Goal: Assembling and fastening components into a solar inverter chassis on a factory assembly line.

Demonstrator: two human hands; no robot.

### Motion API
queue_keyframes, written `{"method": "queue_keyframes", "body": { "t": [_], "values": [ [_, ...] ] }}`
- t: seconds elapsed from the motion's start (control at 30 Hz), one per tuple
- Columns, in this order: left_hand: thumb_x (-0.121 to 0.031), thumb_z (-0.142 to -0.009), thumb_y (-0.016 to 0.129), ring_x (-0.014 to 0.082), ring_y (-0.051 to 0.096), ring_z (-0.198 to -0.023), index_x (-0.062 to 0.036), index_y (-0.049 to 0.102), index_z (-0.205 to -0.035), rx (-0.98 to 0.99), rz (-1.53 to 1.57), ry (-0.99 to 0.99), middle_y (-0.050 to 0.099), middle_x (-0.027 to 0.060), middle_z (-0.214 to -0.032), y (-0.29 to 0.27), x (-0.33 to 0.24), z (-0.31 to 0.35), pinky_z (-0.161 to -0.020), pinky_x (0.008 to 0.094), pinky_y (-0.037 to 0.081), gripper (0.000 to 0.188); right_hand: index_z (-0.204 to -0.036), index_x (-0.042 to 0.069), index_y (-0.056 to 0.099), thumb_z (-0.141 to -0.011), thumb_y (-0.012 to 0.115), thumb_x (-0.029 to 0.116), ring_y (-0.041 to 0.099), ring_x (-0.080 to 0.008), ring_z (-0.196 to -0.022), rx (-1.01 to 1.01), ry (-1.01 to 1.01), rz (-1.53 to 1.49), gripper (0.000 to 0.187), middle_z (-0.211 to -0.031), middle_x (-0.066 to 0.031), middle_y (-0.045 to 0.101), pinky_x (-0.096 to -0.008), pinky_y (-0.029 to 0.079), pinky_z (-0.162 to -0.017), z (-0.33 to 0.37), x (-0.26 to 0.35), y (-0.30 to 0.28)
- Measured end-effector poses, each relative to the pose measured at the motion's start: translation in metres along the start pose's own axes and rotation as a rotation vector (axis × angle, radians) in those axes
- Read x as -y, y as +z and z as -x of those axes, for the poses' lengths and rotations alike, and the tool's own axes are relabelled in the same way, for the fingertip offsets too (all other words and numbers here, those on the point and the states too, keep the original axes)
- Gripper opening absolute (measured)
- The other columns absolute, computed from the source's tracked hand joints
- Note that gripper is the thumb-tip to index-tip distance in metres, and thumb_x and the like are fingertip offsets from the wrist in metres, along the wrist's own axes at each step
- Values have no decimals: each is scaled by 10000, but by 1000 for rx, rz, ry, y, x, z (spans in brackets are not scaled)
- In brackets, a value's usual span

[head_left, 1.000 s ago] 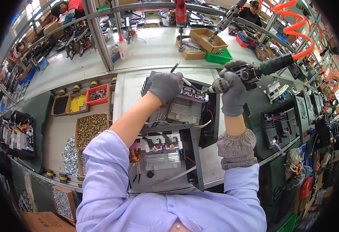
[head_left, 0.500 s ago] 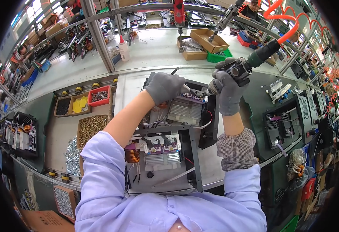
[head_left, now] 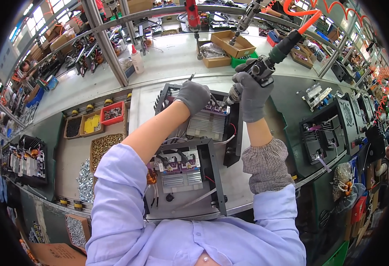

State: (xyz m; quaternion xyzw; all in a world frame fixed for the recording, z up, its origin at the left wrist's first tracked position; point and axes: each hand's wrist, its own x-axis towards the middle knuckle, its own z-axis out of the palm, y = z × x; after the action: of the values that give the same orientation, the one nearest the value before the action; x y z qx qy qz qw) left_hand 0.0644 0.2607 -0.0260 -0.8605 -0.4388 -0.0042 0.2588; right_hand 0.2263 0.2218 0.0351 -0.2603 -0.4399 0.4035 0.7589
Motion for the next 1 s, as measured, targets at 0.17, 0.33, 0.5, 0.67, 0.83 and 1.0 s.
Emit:
{"method": "queue_keyframes", "body": {
  "t": [0.17, 0.33, 0.5, 0.67, 0.83, 1.0],
  "values": [
    [-130, -824, 540, 230, 699, -739, -52, 665, -923, 347, 65, 14, 705, 95, -804, -36, 10, -14, -626, 383, 538, 177, -978, 12, 558, -691, 641, -102, 594, -94, -643, 12, -33, 19, 320, -768, -32, 624, -236, 498, -580, 0, -11, -2],
    [-343, -833, 639, 171, 651, -787, -63, 646, -1127, -100, 1186, -146, 702, 105, -883, -21, 44, -28, -717, 339, 505, 407, -998, 9, 560, -685, 663, -84, 600, -80, -690, 90, -60, 101, 343, -792, -25, 625, -236, 512, -621, 4, -9, 11],
    [-335, -894, 548, 368, 628, -1002, -38, 608, -1145, -40, 1086, -442, 650, 230, -1067, -4, 31, -64, -884, 410, 475, 393, -1027, 15, 549, -685, 654, -81, 601, -77, -692, 94, -33, 89, 371, -796, -22, 628, -231, 514, -634, 7, -10, 8],
    [-454, -929, 447, 364, 590, -1080, -52, 637, -1121, 321, 862, -325, 628, 230, -1127, 18, 28, -39, -955, 426, 439, 484, -1016, 21, 551, -683, 639, -101, 570, -79, -626, 78, -72, 44, 365, -818, -48, 637, -221, 470, -537, 6, -15, 3],
    [-521, -938, 380, 368, 548, -1149, -76, 627, -1179, 260, 809, -386, 605, 223, -1189, 5, 17, -31, -991, 440, 405, 562, -1023, 21, 542, -689, 613, -115, 526, -88, -507, 63, -27, 7, 368, -830, -94, 638, -217, 407, -408, 2, -7, -5],
    [-550, -967, 318, 402, 560, -1080, -31, 604, -1110, 206, 807, -518, 621, 256, -1094, 10, 16, -34, -939, 473, 409, 609, -1033, 24, 529, -703, 605, -97, 516, -89, -503, 42, -8, -25, 360, -848, -110, 630, -217, 399, -395, -1, -7, -7]
  ]
}}
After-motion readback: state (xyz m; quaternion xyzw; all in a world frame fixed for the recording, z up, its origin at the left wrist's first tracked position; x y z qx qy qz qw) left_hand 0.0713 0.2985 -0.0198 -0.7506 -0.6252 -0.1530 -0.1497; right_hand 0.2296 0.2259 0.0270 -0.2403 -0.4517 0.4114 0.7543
